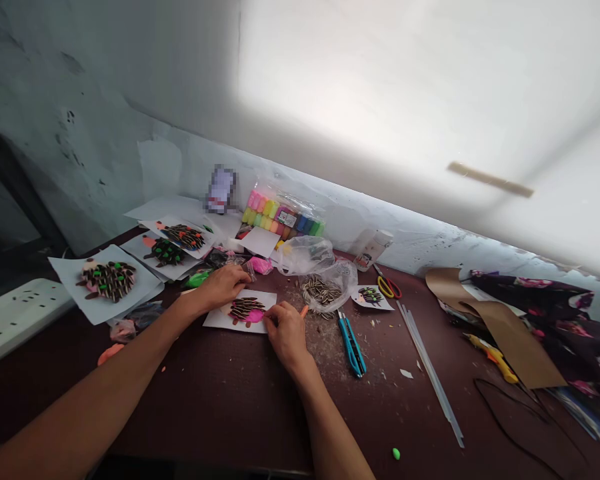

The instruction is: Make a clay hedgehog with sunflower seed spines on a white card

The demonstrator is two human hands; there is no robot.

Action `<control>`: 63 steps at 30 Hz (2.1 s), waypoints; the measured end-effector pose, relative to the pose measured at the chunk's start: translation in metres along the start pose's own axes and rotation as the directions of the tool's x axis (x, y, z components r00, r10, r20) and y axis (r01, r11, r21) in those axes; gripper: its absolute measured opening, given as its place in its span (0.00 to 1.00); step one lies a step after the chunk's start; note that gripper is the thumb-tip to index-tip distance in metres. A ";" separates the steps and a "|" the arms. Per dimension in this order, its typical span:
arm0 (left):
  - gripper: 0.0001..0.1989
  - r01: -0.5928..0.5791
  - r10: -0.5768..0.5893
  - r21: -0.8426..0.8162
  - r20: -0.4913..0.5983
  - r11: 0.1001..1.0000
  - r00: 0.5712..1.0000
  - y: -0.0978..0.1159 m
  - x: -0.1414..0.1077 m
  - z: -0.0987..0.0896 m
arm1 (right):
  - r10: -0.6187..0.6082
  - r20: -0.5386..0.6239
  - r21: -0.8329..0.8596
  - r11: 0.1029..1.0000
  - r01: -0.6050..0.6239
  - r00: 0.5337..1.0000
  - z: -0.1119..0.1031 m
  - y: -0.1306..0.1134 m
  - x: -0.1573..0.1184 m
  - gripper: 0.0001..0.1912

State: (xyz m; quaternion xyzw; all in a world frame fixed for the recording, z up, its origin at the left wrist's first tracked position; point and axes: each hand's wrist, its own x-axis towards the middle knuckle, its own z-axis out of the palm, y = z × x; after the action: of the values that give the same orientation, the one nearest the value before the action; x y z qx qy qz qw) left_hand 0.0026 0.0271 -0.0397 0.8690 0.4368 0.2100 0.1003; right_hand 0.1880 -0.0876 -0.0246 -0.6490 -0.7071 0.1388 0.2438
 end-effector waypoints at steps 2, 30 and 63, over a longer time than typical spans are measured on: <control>0.14 0.001 -0.001 0.000 0.000 1.000 1.000 -0.001 0.000 0.001 | -0.003 0.012 -0.031 1.000 0.003 1.000 -0.001 -0.001 -0.001 0.07; 0.14 -0.002 0.001 -0.035 -0.024 0.999 1.000 -0.005 -0.001 0.004 | -0.050 0.179 -0.370 0.922 0.114 0.983 -0.021 -0.018 -0.005 0.12; 0.16 -0.026 0.027 -0.028 0.050 0.999 0.998 -0.005 0.000 -0.001 | 0.128 -0.090 -0.361 0.920 -0.152 0.988 -0.036 0.018 0.008 0.10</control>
State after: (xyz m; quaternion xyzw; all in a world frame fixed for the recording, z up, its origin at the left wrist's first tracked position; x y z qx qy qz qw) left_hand -0.0016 0.0303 -0.0408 0.8781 0.4197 0.1954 0.1204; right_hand 0.2213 -0.0820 -0.0023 -0.7362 -0.6640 0.0007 0.1304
